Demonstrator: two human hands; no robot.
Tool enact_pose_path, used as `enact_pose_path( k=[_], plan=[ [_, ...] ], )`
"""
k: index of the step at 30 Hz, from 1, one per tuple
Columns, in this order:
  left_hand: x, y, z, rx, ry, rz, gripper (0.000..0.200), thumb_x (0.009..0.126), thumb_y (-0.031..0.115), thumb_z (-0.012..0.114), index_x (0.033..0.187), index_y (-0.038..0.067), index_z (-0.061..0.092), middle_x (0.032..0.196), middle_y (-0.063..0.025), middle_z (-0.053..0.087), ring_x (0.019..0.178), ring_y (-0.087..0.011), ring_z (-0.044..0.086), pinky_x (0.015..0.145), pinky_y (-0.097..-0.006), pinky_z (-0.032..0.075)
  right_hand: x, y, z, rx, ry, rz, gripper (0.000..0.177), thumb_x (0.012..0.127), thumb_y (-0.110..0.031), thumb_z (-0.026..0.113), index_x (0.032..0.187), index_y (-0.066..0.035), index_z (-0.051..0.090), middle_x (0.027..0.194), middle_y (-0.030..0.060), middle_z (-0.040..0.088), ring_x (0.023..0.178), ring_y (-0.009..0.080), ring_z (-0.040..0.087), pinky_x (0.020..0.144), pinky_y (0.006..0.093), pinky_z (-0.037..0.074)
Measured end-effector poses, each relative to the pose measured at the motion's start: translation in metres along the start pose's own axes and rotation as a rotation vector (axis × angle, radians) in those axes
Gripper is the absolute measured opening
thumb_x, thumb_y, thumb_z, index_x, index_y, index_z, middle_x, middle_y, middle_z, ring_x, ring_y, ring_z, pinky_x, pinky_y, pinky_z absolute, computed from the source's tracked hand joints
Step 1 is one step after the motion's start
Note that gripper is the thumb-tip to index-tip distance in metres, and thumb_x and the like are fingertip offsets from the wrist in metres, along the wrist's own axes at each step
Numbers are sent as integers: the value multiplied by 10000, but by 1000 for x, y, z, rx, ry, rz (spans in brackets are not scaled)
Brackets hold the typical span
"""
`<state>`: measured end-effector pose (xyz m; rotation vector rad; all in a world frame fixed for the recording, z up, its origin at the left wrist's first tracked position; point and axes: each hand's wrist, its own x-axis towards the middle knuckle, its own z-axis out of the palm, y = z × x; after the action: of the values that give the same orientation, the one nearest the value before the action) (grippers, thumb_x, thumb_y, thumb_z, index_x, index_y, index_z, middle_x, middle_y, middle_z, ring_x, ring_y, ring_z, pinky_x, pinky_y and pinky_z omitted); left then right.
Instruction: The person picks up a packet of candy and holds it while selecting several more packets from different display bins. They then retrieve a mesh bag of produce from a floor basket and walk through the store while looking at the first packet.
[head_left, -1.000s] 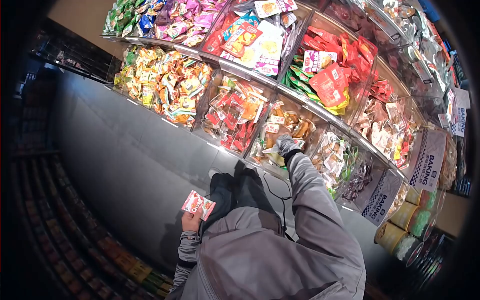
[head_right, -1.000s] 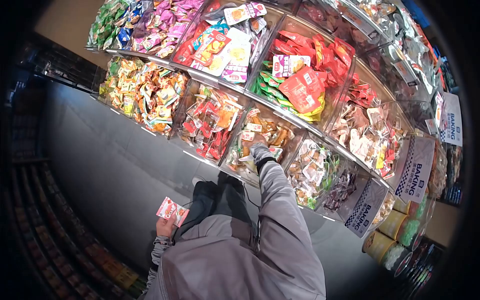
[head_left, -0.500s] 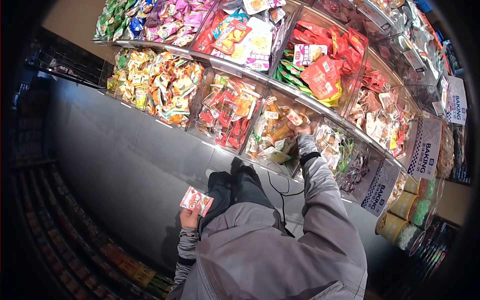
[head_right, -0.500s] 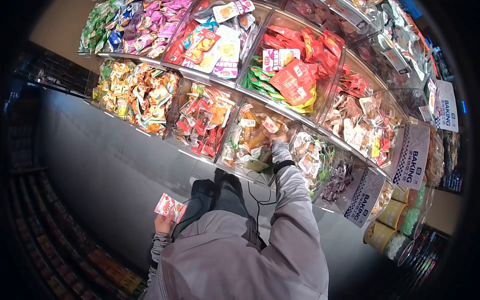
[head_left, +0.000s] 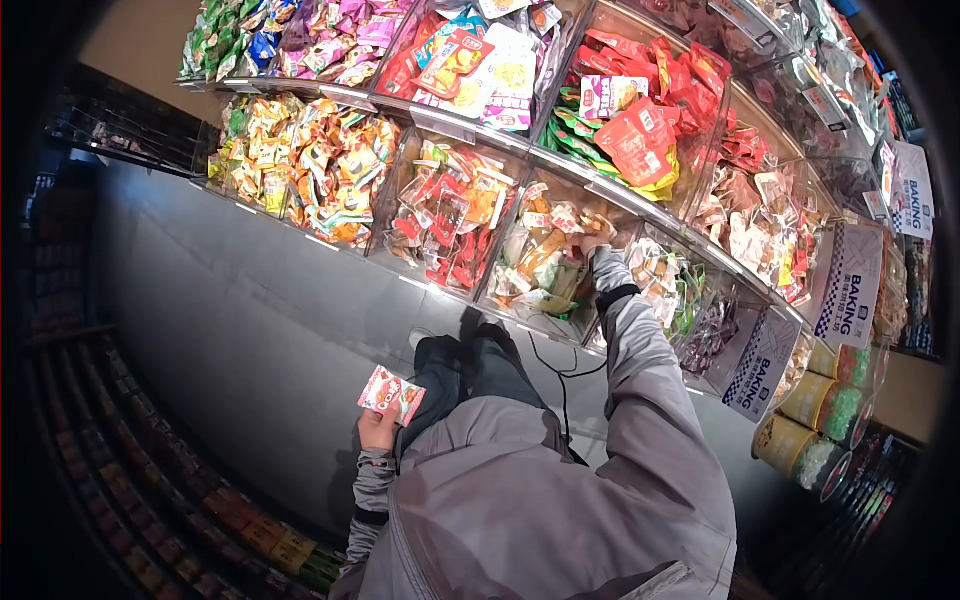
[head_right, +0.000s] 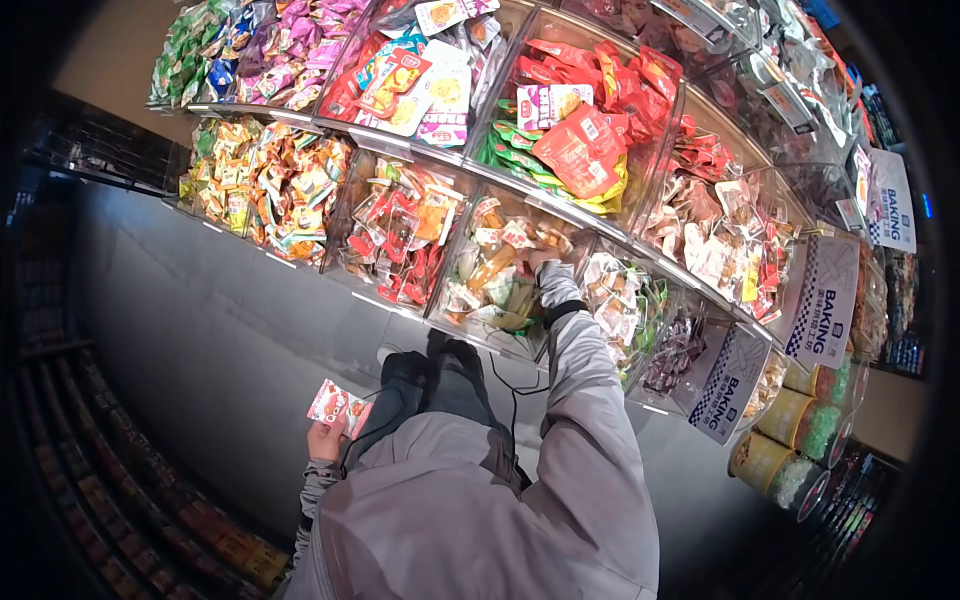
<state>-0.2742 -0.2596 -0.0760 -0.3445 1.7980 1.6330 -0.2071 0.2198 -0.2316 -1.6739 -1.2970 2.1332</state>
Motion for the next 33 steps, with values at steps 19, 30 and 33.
enact_pose_path(
  k=[19, 30, 33],
  plan=[
    [3, 7, 4, 35, 25, 1, 246, 722, 53, 561, 939, -37, 487, 858, -77, 550, 728, -120, 529, 631, -231, 426, -82, 30, 0, -1261, -202, -489, 262, 679, -248, 581, 824, -30, 583, 706, 91, 588, 679, 221, 558, 646, 292, 420],
    [6, 7, 13, 22, -17, 31, 230, 729, 77, 563, 927, -17, 492, 837, -59, 551, 695, -96, 520, 575, -204, 410, -120, -17, -6, -139, -357, -270, 186, 711, -149, 593, 808, 9, 587, 722, 37, 586, 614, 83, 516, 574, 204, 397],
    [7, 7, 13, 40, -17, 12, 251, 720, 60, 566, 941, -29, 490, 870, -77, 551, 742, -114, 527, 630, -224, 421, -114, -12, -7, -123, -297, -234, 159, 704, -156, 601, 763, -11, 580, 647, 14, 558, 507, 92, 487, 483, 208, 385]
  ],
)
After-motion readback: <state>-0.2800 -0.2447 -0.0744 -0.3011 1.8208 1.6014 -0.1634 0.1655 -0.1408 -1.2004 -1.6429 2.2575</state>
